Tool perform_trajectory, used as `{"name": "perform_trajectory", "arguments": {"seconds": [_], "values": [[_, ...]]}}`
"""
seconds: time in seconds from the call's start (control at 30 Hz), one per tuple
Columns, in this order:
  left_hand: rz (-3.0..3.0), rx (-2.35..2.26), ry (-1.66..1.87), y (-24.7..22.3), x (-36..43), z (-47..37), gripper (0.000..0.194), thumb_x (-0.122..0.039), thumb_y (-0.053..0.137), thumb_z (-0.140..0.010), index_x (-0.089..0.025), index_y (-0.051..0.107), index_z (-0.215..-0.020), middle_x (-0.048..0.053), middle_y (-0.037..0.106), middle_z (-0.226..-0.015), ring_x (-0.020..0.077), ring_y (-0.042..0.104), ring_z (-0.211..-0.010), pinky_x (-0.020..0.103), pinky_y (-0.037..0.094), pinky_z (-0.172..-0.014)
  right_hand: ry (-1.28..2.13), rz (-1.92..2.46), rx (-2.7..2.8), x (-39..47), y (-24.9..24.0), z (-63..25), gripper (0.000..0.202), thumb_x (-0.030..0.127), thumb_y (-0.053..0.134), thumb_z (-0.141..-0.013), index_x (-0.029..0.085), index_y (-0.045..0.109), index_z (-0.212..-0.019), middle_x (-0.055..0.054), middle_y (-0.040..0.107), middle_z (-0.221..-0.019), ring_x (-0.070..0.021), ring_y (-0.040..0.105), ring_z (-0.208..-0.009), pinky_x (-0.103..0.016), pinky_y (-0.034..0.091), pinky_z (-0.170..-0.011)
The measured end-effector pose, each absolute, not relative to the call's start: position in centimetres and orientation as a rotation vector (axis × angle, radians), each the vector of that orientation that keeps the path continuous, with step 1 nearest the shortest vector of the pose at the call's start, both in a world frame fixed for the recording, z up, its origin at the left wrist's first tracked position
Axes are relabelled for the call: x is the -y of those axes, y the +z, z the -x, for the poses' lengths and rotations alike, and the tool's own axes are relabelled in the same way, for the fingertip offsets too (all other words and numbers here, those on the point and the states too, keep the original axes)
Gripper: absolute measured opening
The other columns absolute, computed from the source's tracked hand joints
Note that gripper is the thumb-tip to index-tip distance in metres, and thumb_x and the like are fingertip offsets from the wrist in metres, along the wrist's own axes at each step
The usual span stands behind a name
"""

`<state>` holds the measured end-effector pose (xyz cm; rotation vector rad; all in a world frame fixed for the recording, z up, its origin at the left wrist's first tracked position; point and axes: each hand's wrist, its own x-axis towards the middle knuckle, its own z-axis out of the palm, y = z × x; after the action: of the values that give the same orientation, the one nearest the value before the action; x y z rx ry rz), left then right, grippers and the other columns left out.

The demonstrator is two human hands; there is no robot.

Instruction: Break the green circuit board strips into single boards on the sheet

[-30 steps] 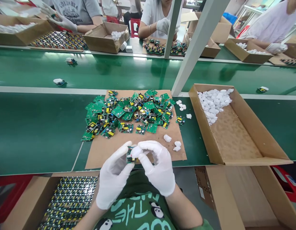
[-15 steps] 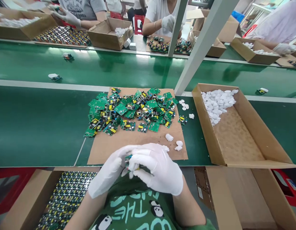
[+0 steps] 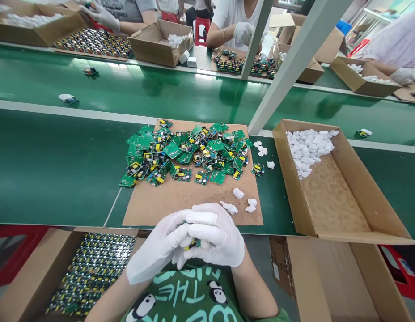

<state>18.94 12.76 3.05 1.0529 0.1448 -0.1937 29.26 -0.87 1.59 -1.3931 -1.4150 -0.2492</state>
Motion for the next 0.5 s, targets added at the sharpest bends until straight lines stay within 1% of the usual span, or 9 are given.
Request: {"name": "perform_trajectory", "arguments": {"seconds": [0.1, 0.17, 0.23, 0.33, 0.4, 0.43, 0.5], "values": [[-0.969, -0.022, -0.272, 3.4, -13.1, -18.8, 0.054, -0.062, 0.054, -0.087, -0.013, 0.062, -0.109, 0.006, 0.062, -0.082, 0.0095, 0.056, -0.047, 0.019, 0.042, -0.039, -0.257, 1.363, 1.413, 0.8, 2.3, -29.1, 0.039, 0.036, 0.056, -0.096, 0.018, 0.050, -0.130, -0.010, 0.067, -0.106, -0.0196, 0.066, -0.103, -0.036, 0.054, -0.089], [-0.984, 0.005, -0.312, 3.7, -13.4, -18.6, 0.055, -0.059, 0.058, -0.087, -0.014, 0.060, -0.119, 0.006, 0.063, -0.080, 0.0099, 0.056, -0.047, 0.019, 0.040, -0.039, -0.250, 1.368, 1.404, 0.9, 2.6, -28.9, 0.039, 0.037, 0.055, -0.097, 0.019, 0.050, -0.131, -0.009, 0.066, -0.106, -0.0201, 0.065, -0.104, -0.036, 0.054, -0.087], [-1.029, -0.012, -0.314, 3.9, -13.4, -18.4, 0.053, -0.054, 0.060, -0.088, -0.015, 0.058, -0.123, 0.005, 0.064, -0.076, 0.0083, 0.053, -0.045, 0.017, 0.036, -0.038, -0.262, 1.375, 1.406, 1.0, 2.4, -28.8, 0.036, 0.037, 0.054, -0.097, 0.020, 0.052, -0.128, -0.009, 0.066, -0.106, -0.0207, 0.064, -0.105, -0.036, 0.054, -0.086], [-1.046, -0.062, -0.308, 3.8, -13.1, -18.3, 0.052, -0.053, 0.060, -0.088, -0.013, 0.058, -0.122, 0.005, 0.064, -0.074, 0.0077, 0.052, -0.044, 0.017, 0.034, -0.038, -0.287, 1.374, 1.408, 1.2, 1.7, -28.8, 0.026, 0.035, 0.053, -0.097, 0.025, 0.056, -0.121, -0.008, 0.066, -0.109, -0.0208, 0.065, -0.099, -0.037, 0.055, -0.081], [-1.001, -0.071, -0.301, 3.5, -12.8, -18.3, 0.051, -0.056, 0.059, -0.087, -0.013, 0.060, -0.115, 0.005, 0.063, -0.073, 0.0080, 0.052, -0.043, 0.017, 0.035, -0.038, -0.287, 1.374, 1.411, 1.2, 1.5, -28.8, 0.023, 0.034, 0.053, -0.097, 0.026, 0.056, -0.119, -0.009, 0.065, -0.112, -0.0206, 0.067, -0.095, -0.038, 0.055, -0.080], [-0.970, -0.059, -0.285, 3.3, -12.6, -18.3, 0.053, -0.059, 0.060, -0.085, -0.013, 0.061, -0.111, 0.005, 0.062, -0.074, 0.0080, 0.052, -0.043, 0.017, 0.036, -0.037, -0.273, 1.378, 1.420, 1.2, 1.5, -28.8, 0.023, 0.034, 0.054, -0.097, 0.026, 0.056, -0.119, -0.009, 0.065, -0.111, -0.0203, 0.067, -0.094, -0.038, 0.056, -0.080], [-0.926, -0.045, -0.253, 3.2, -12.3, -18.4, 0.053, -0.062, 0.062, -0.082, -0.013, 0.061, -0.102, 0.005, 0.062, -0.077, 0.0070, 0.050, -0.042, 0.017, 0.035, -0.037, -0.259, 1.384, 1.428, 1.3, 1.8, -28.8, 0.029, 0.037, 0.054, -0.097, 0.023, 0.053, -0.122, -0.008, 0.066, -0.104, -0.0194, 0.068, -0.092, -0.036, 0.056, -0.081]]}}
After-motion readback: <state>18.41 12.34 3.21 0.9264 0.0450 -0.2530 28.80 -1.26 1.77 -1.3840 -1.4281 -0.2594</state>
